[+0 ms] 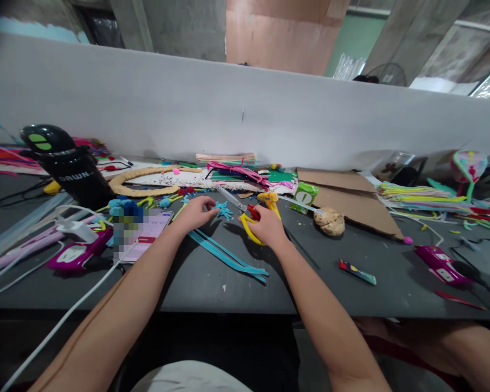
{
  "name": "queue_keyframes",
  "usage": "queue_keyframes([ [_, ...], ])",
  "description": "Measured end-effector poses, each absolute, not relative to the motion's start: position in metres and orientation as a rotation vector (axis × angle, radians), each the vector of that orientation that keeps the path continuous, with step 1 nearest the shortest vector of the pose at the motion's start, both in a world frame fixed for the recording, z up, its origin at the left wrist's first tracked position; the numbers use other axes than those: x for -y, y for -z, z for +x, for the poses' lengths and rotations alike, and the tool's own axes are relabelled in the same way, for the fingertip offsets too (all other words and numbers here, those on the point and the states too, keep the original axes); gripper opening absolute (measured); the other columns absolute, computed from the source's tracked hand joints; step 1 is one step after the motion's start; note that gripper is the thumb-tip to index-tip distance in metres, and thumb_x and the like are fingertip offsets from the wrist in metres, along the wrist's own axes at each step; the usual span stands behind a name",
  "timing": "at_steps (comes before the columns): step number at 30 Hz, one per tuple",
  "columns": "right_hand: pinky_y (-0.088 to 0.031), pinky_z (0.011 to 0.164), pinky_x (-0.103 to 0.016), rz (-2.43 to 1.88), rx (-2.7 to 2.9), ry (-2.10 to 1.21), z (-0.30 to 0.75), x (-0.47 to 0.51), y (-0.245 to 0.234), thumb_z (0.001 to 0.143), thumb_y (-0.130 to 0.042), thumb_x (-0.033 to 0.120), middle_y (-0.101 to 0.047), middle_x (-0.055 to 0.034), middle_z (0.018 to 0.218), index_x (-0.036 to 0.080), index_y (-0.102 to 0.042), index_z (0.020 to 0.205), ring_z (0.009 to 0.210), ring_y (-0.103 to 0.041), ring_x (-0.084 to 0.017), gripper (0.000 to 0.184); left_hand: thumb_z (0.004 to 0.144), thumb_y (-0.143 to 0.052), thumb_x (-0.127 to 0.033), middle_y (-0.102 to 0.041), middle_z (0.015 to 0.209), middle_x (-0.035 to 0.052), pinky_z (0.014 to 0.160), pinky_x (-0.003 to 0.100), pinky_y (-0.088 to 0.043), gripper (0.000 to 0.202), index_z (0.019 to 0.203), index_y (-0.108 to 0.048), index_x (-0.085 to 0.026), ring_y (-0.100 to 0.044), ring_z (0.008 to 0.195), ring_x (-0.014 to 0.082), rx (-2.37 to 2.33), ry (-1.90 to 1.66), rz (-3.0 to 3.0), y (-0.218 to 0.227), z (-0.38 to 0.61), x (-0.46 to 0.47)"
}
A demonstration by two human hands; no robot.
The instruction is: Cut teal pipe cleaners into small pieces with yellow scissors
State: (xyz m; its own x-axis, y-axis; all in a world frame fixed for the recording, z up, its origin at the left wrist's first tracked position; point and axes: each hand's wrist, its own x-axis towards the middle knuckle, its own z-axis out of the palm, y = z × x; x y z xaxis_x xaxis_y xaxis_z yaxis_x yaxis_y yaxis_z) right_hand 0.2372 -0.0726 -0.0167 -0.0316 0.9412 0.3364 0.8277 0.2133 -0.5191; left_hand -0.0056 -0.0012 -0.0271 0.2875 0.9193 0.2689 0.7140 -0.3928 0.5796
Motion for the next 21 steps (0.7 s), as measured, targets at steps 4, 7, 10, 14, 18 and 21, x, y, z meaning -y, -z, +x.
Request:
queue_keyframes([
  [4, -0.03, 0.054, -0.027, -1.649, 1.889, -0.251, 0.236, 0.073, 0.018, 0.073, -0.066, 0.051, -0.05, 0.0022, 0.061, 0.021, -0.049, 0.068, 0.058, -0.042, -0.013, 0.035, 0.08, -0.064, -0.046, -0.069, 0.091, 0.0072, 0.063, 0.028, -0.039, 0.027, 0.092, -0.065, -0.021, -0.061, 0.078, 0.0212, -1.498, -0.691, 2.279, 0.032, -0.001, 0.004],
  [7, -0.029, 0.053, -0.027, -1.655, 1.898, -0.257, 0.236, 0.073, 0.018, 0.073, -0.066, 0.051, -0.051, 0.0022, 0.061, 0.021, -0.05, 0.069, 0.058, -0.043, -0.014, 0.034, 0.084, -0.06, -0.04, -0.07, 0.091, 0.0081, 0.065, 0.029, -0.039, 0.02, 0.087, -0.065, -0.021, -0.062, 0.083, 0.0225, -1.499, -0.645, 2.307, 0.035, -0.001, 0.003],
  [10, -0.028, 0.053, -0.027, -1.655, 1.906, -0.263, 0.236, 0.073, 0.019, 0.074, -0.065, 0.052, -0.051, 0.0018, 0.061, 0.021, -0.051, 0.069, 0.058, -0.044, -0.014, 0.035, 0.086, -0.056, -0.036, -0.071, 0.089, 0.0086, 0.067, 0.03, -0.039, 0.018, 0.085, -0.065, -0.021, -0.062, 0.083, 0.0228, -1.512, -0.668, 2.291, 0.037, -0.001, 0.0],
  [14, -0.03, 0.054, -0.027, -1.643, 1.904, -0.257, 0.237, 0.073, 0.019, 0.074, -0.064, 0.056, -0.053, 0.001, 0.062, 0.021, -0.052, 0.07, 0.059, -0.045, -0.014, 0.038, 0.087, -0.054, -0.036, -0.07, 0.082, 0.0067, 0.066, 0.029, -0.041, 0.02, 0.084, -0.064, -0.019, -0.061, 0.075, 0.0198, -1.428, -0.849, 2.185, 0.032, -0.011, -0.006],
  [18, -0.031, 0.055, -0.027, -1.619, 1.877, -0.224, 0.238, 0.072, 0.017, 0.074, -0.064, 0.057, -0.053, 0.0008, 0.062, 0.021, -0.05, 0.069, 0.058, -0.043, -0.014, 0.038, 0.081, -0.06, -0.036, -0.067, 0.071, 0.0041, 0.057, 0.026, -0.044, 0.02, 0.074, -0.06, -0.017, -0.058, 0.06, 0.0148, -1.326, -1.061, 1.819, 0.016, -0.031, -0.011],
  [21, -0.031, 0.055, -0.027, -1.632, 1.873, -0.197, 0.239, 0.071, 0.017, 0.075, -0.062, 0.056, -0.054, 0.0002, 0.063, 0.021, -0.05, 0.069, 0.058, -0.042, -0.014, 0.037, 0.071, -0.071, -0.035, -0.069, 0.072, 0.0055, 0.057, 0.025, -0.047, 0.023, 0.075, -0.061, -0.015, -0.062, 0.062, 0.0144, -1.248, -1.193, 1.53, 0.007, -0.04, -0.011],
])
